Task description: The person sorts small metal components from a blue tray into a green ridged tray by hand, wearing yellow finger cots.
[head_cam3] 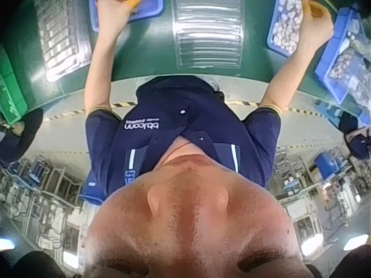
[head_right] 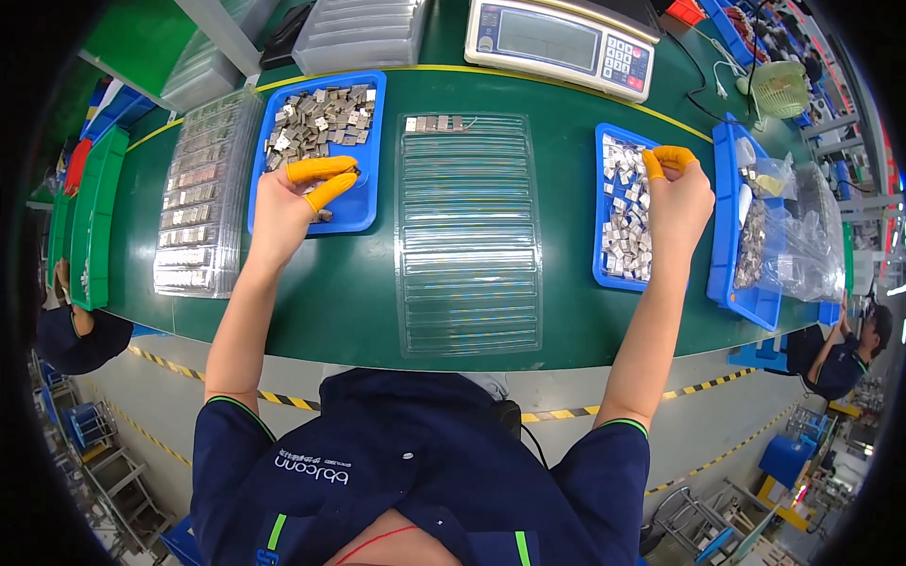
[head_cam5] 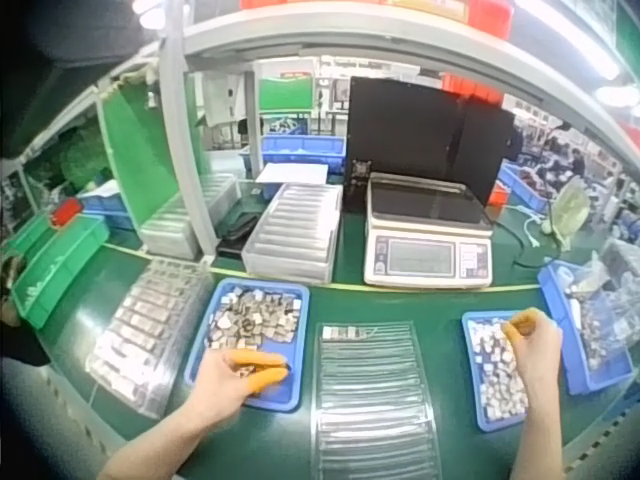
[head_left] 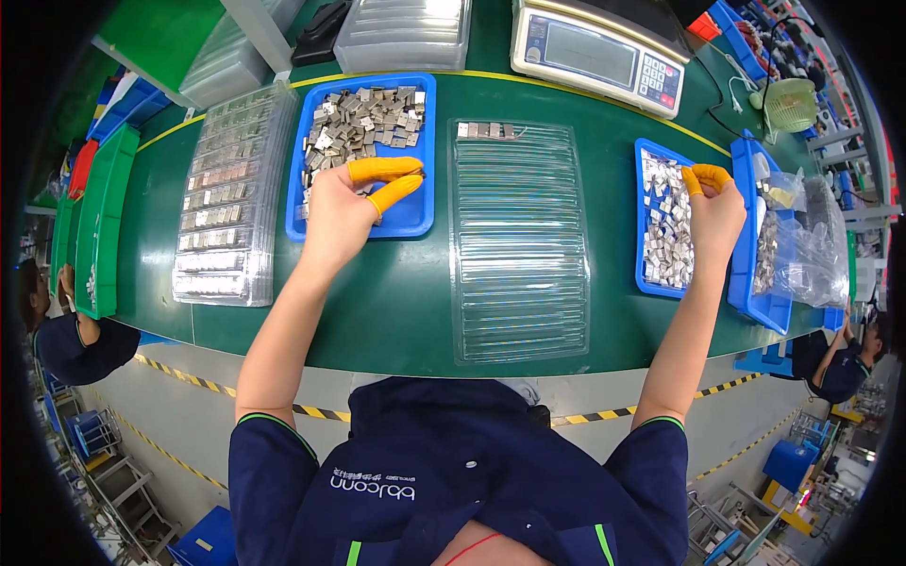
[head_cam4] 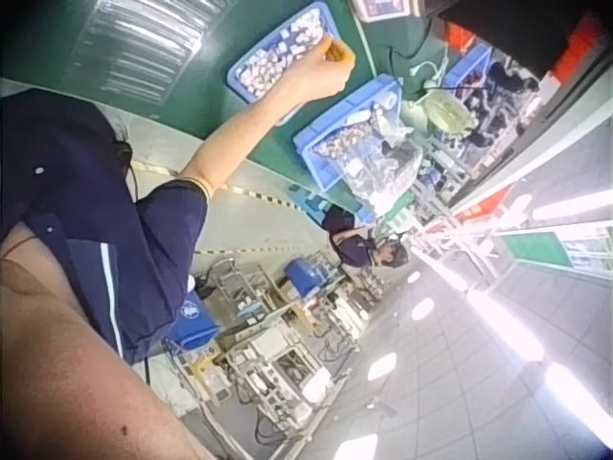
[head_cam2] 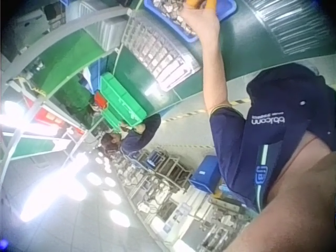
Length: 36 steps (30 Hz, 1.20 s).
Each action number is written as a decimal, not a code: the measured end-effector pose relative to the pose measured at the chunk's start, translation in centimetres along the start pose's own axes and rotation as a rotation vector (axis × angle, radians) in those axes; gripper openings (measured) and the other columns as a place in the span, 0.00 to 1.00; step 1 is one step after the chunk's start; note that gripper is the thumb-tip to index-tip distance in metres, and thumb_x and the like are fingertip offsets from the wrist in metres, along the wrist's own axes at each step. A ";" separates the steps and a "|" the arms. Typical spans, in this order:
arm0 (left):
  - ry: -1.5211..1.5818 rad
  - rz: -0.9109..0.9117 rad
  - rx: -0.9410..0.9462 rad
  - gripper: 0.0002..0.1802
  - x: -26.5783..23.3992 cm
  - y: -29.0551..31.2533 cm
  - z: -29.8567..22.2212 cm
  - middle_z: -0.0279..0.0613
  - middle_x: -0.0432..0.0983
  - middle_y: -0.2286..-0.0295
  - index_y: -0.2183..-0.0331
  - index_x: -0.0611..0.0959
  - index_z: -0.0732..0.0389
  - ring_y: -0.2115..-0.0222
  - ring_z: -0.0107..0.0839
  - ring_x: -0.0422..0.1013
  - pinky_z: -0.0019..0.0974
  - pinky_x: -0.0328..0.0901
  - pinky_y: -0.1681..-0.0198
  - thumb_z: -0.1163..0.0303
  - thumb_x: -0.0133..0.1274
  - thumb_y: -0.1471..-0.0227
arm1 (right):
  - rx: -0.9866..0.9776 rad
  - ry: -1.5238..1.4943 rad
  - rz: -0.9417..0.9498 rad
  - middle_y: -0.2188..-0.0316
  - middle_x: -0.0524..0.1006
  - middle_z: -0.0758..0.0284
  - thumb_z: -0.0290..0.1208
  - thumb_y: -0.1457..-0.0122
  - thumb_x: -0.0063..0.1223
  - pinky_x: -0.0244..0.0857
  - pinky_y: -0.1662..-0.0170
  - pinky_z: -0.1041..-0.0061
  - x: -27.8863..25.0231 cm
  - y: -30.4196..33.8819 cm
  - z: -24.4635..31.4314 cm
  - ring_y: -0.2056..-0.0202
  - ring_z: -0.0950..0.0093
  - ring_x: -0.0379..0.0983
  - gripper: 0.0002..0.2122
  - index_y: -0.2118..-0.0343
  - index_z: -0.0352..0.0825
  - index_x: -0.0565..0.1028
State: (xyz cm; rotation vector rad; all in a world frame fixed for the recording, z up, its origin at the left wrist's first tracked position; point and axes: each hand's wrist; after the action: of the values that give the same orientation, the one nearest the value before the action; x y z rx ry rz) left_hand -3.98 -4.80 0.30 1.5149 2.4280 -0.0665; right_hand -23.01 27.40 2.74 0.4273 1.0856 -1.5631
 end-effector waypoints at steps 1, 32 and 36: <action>0.079 -0.004 -0.001 0.14 0.4 0.2 -0.3 0.38 0.77 0.68 0.62 0.80 0.64 0.73 0.21 0.72 0.22 0.66 0.70 0.75 0.56 0.56 | 0.039 0.137 0.027 0.74 0.78 0.61 0.29 0.53 0.58 0.67 0.67 0.75 0.1 -0.4 -0.2 0.71 0.68 0.76 0.08 0.70 0.32 0.76; 0.884 0.012 -0.191 0.13 7.8 4.9 0.2 0.47 0.74 0.65 0.61 0.75 0.70 0.65 0.33 0.73 0.32 0.70 0.59 0.79 0.52 0.53 | 0.158 -1.200 0.826 0.64 0.76 0.58 0.17 0.56 0.59 0.67 0.55 0.76 5.0 10.0 9.5 0.63 0.72 0.74 0.11 0.66 0.24 0.75; 0.890 -0.047 -0.148 0.13 8.3 5.3 0.6 0.49 0.74 0.65 0.62 0.75 0.71 0.67 0.34 0.73 0.32 0.70 0.60 0.81 0.53 0.54 | 0.007 -1.062 0.735 0.65 0.76 0.58 0.17 0.56 0.59 0.67 0.56 0.75 4.6 10.8 9.7 0.63 0.72 0.74 0.11 0.67 0.24 0.75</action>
State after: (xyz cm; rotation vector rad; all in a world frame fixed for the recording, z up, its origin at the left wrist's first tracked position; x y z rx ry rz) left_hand -2.57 4.74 -1.87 1.6353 2.9968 0.9453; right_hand -11.90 17.38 -0.18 -0.0497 0.0541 -0.8869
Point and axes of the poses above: each hand's wrist, its own y-axis away from the middle knuckle, its own x-axis out of the palm, z = x × y
